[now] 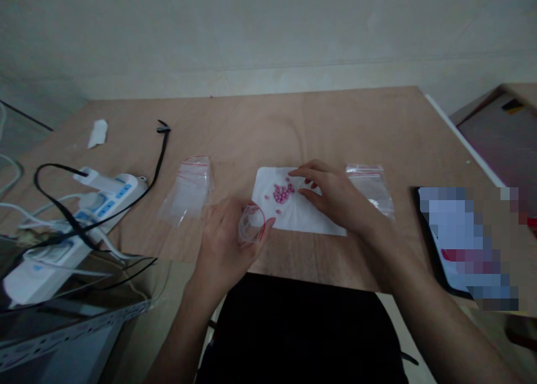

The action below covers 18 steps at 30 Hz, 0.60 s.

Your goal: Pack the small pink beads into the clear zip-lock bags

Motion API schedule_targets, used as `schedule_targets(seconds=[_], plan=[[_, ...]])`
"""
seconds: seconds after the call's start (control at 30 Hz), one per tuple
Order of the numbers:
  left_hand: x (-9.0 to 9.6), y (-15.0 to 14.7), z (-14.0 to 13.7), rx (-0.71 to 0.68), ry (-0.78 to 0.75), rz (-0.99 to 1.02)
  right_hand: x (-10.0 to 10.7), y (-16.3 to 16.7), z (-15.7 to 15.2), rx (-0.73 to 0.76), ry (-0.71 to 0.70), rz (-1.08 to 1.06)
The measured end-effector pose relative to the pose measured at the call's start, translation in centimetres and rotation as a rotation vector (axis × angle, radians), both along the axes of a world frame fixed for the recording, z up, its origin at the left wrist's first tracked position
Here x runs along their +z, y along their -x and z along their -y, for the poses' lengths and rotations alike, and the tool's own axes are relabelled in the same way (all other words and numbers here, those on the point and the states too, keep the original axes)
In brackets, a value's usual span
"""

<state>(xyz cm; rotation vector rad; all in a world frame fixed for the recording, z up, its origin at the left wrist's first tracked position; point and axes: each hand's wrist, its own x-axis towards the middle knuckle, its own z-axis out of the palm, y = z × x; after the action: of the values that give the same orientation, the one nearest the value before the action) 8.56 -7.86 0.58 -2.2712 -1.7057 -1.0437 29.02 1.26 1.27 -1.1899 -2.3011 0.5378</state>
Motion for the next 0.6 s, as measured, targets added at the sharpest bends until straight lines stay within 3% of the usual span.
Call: schedule_targets(seconds=[0.2, 0.33, 0.47, 0.6], plan=[[-0.5, 1.1, 0.3, 0.089, 0.053, -0.008, -0.3, 2.1, 1.7, 0.104, -0.085, 0.01], [-0.8, 1.1, 0.4, 0.069, 0.041, -0.004, -1.4, 3.6, 3.4, 0.03, -0.095, 0.113], [-0.6, 0.9, 0.2, 0.048, 0.025, 0.002, -2.5, 4.0, 4.3, -0.055, -0.196, 0.212], [-0.7, 1.0, 0.0, 0.073, 0.034, 0.013, -2.6, 3.8, 4.3, -0.028, -0.304, 0.225]])
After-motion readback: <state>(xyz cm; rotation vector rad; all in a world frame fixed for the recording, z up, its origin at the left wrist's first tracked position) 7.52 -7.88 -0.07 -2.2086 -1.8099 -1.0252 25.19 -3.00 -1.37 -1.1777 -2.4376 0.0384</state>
